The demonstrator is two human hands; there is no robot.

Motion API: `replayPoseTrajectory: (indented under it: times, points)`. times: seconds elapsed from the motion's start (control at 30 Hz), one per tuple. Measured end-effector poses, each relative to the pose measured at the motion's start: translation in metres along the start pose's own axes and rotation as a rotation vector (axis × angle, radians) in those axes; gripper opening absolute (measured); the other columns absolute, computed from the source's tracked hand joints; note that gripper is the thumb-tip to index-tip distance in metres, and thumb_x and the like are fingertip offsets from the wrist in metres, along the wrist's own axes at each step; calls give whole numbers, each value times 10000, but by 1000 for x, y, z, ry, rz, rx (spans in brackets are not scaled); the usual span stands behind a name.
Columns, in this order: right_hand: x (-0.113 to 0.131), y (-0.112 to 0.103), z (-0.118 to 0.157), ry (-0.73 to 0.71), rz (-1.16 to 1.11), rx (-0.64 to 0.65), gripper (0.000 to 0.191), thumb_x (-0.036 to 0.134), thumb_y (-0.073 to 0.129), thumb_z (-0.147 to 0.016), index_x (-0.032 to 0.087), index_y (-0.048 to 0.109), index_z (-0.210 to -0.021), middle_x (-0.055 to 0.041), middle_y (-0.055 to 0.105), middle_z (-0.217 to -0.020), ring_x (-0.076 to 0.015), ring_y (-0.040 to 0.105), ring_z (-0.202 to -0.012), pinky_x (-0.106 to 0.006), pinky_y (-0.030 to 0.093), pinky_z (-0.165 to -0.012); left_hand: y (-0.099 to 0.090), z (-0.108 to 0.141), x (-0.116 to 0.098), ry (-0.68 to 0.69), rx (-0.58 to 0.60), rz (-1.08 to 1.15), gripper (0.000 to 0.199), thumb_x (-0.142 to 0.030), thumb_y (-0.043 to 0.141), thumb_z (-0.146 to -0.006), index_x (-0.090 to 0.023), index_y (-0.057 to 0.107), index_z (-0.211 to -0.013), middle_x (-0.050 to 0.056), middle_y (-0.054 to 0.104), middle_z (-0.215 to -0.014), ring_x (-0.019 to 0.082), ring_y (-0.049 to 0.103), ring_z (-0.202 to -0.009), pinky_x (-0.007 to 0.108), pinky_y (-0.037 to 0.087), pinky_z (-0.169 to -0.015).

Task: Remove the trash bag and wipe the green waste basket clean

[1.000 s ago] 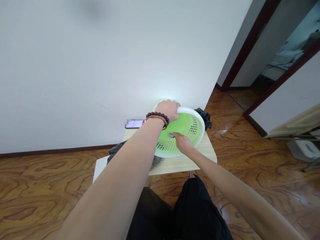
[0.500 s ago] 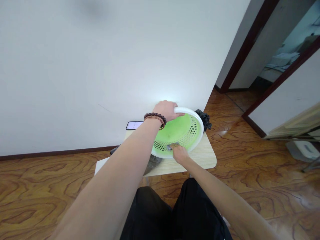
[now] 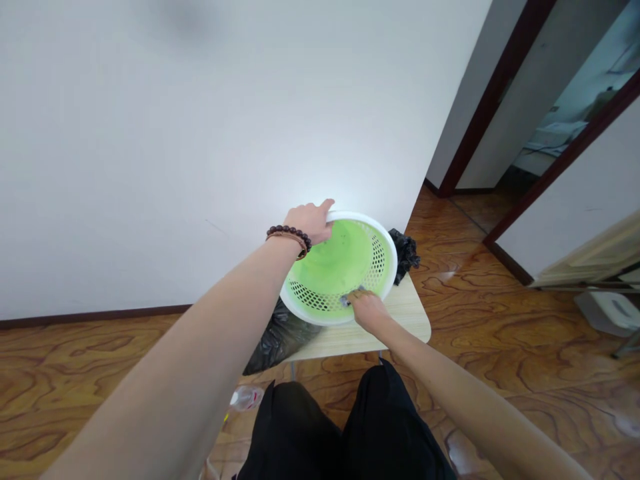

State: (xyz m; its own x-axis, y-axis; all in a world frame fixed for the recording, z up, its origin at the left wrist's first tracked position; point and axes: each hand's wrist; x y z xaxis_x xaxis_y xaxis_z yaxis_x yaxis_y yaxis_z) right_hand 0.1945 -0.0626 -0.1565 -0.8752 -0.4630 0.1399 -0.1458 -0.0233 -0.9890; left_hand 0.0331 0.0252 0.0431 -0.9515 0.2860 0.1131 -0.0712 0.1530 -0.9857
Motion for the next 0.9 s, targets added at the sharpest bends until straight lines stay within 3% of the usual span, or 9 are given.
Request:
replayPoseTrajectory:
  times: [0.17, 0.3, 0.43, 0.53, 0.73, 0.9]
  points:
    - [-6, -1, -13, 28, 56, 75, 269, 134, 398, -862, 169, 595, -1043, -112, 671, -951, -215, 612, -874, -330, 411, -808, 0, -7, 1, 76, 12, -77, 591, -511, 354, -824, -315, 308, -1380, 106, 641, -1009, 278, 589, -943, 359, 409, -781]
    - [-14, -1, -29, 86, -30, 103, 259, 244, 397, -904, 179, 587, -1067, -105, 678, -938, -216, 626, -850, -315, 430, -763, 7, -13, 7, 119, 11, 22, 556, -459, 362, -835, -318, 330, -1372, 64, 637, -1062, 228, 589, -956, 307, 410, -818]
    - [-21, 3, -50, 141, -200, -37, 290, 235, 379, -914, 200, 568, -1131, -77, 670, -1018, -192, 610, -926, -277, 419, -807, 16, -19, 12, 242, -7, 139, 494, -345, 402, -815, -326, 426, -1307, 16, 635, -1095, 183, 591, -960, 255, 423, -818]
    - [-22, 12, -63, 162, -234, -113, 315, 193, 381, -898, 186, 562, -1156, -77, 656, -1064, -189, 597, -964, -268, 411, -836, 18, -22, 11, 248, 15, 172, 479, -264, 442, -768, -303, 499, -1242, 14, 655, -1028, 176, 604, -920, 241, 443, -771]
    - [-4, 33, -72, 153, -118, 108, 374, 96, 389, -827, 170, 608, -1121, -115, 674, -1001, -232, 616, -920, -319, 439, -792, 14, -20, 2, 207, 54, 180, 474, -175, 490, -682, -250, 563, -1144, 52, 659, -883, 180, 615, -774, 236, 445, -614]
    - [14, 29, -57, 114, -141, 137, 470, 34, 378, -787, 175, 570, -1192, -111, 664, -1050, -219, 611, -964, -309, 433, -832, 15, -21, 0, 215, 34, 161, 477, -147, 494, -663, -246, 560, -1125, 57, 646, -836, 178, 611, -750, 235, 424, -573]
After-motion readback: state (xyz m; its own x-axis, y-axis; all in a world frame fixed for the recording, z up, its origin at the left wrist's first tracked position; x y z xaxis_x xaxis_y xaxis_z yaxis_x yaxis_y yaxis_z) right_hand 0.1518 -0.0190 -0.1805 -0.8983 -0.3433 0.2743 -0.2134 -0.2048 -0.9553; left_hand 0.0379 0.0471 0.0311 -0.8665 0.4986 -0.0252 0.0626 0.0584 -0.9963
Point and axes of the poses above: each hand's wrist, its own z-axis away from the middle knuckle, its own y-axis out of the palm, x = y × z
